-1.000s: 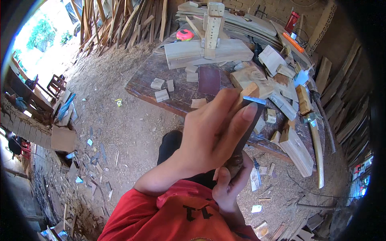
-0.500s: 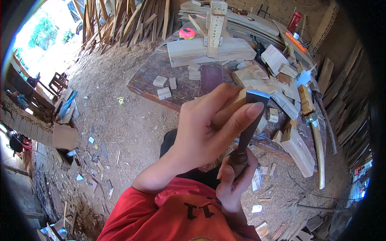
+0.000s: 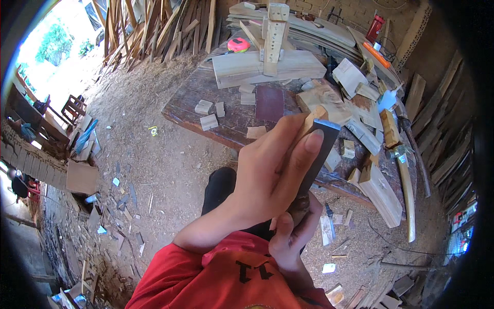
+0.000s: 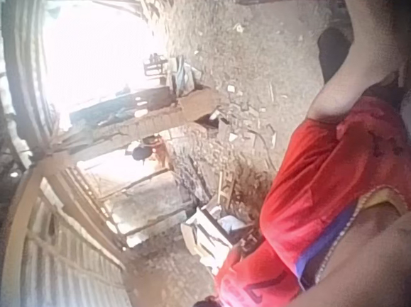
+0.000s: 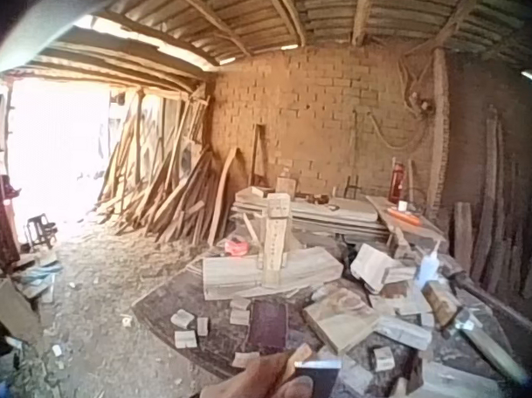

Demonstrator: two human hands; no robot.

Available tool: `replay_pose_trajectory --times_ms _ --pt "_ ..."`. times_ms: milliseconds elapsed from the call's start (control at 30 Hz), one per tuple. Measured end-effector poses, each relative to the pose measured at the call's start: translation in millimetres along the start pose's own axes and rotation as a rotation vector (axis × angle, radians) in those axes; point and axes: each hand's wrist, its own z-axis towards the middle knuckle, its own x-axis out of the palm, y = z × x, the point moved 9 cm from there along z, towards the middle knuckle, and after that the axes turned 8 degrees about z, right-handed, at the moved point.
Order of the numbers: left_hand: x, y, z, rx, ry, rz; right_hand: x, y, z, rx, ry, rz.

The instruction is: Use a chisel and hammer to shape and join wooden pieces at a workbench.

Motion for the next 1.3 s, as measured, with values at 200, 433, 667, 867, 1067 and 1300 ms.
replay_pose_trajectory --times_ms 200,433,667,867,1067,1300 --pt "3.3 4.8 0.2 -0.017 -0.048 -0.054 1.1 -2.1 -4.0 -0.021 -0.038 -0.041" --pt "1.0 5.3 4.3 0.022 0.034 0.104 -2.3 2.3 0.1 -0.045 -0.071 -0.093" --pt "1.5 16.3 11.6 0.032 0.037 -0.099 0.2 -1.4 7.9 0.125 0.036 0.056" --pt "5.8 8.9 10.9 0.074 0.094 -0.280 8.3 -0.1 9.2 0.115 0.125 0.170" --pt "6.9 20.1 4.2 -0.183 0.192 -0.258 7.3 -4.7 5.9 0.167 0.146 0.215" --pt "-1.1 11.9 5.7 -0.047 0.119 -0.085 8.0 -6.7 1.5 0.113 0.169 0.202"
